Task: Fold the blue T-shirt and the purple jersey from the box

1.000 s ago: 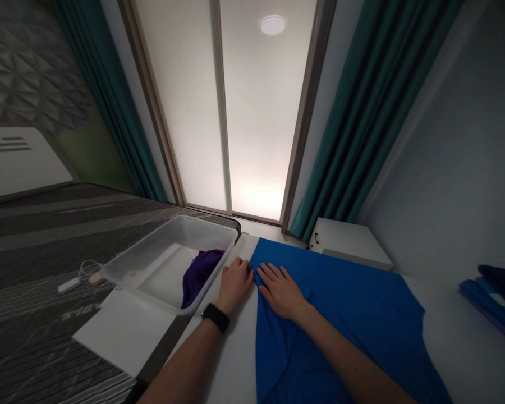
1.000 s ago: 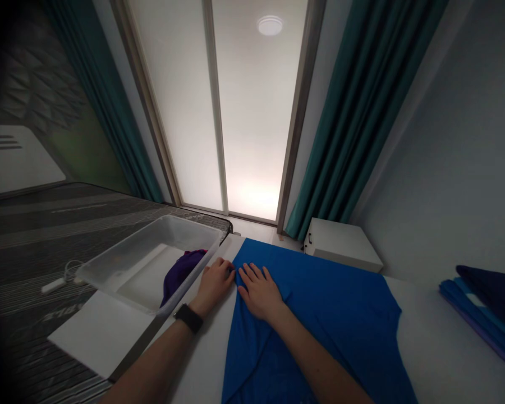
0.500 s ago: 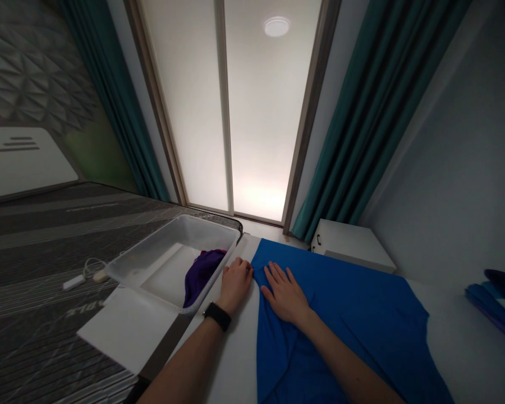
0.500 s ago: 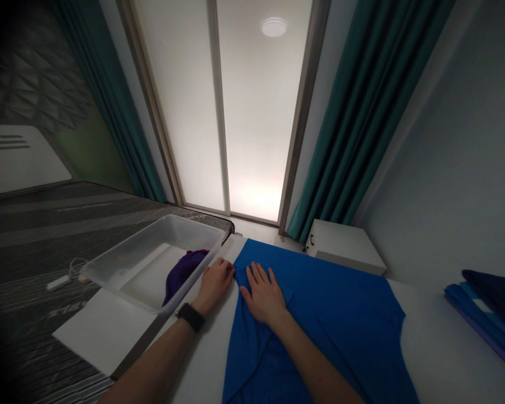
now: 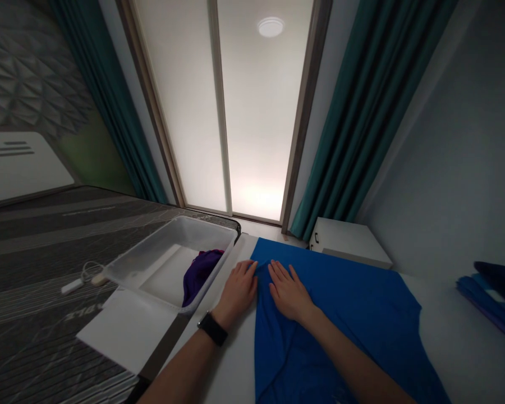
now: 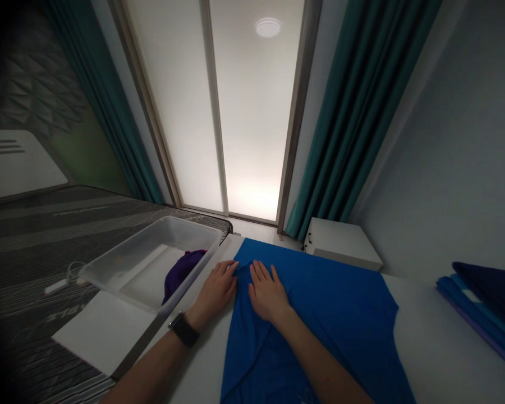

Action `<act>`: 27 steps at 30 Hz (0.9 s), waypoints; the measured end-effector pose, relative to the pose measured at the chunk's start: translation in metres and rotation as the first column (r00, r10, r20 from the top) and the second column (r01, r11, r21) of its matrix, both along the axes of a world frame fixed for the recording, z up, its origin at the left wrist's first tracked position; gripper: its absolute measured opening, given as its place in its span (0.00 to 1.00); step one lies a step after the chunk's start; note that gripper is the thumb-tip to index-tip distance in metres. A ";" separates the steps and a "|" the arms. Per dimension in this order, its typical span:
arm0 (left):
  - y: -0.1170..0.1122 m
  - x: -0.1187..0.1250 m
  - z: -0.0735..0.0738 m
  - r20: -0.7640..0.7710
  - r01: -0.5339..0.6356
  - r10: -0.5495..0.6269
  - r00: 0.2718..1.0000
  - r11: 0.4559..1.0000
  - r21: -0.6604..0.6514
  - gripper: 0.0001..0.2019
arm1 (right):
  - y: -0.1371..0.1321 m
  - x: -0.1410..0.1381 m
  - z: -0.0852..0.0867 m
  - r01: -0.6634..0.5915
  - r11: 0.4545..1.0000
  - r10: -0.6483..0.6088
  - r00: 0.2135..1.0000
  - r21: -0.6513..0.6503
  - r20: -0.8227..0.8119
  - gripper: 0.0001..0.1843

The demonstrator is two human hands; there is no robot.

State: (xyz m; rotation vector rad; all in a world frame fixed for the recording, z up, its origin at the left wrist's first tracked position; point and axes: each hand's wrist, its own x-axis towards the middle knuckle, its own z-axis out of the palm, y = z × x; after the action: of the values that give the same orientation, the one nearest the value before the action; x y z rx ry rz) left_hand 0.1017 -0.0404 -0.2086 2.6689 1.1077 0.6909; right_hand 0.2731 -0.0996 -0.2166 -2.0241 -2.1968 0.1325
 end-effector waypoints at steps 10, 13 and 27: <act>-0.029 0.011 -0.014 -0.140 0.230 -0.233 0.962 0.972 -0.038 0.34 | -0.009 0.024 -0.007 0.074 0.997 -0.073 0.997 -0.025 0.026 0.32; -0.026 0.007 -0.023 -0.184 0.196 -0.203 0.962 0.979 -0.053 0.35 | -0.009 0.022 -0.007 0.073 0.997 -0.073 0.997 -0.032 0.013 0.33; -0.038 0.012 0.017 -0.179 0.244 -0.245 0.953 0.969 -0.027 0.14 | -0.055 0.105 0.029 0.295 0.955 -0.294 0.951 0.001 -0.097 0.21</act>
State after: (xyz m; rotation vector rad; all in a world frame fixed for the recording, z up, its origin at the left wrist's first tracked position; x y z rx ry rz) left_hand 0.1142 -0.0784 -0.1920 2.8432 0.7912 0.4080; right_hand 0.3785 -0.1541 -0.1880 -2.2571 -1.8093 0.1718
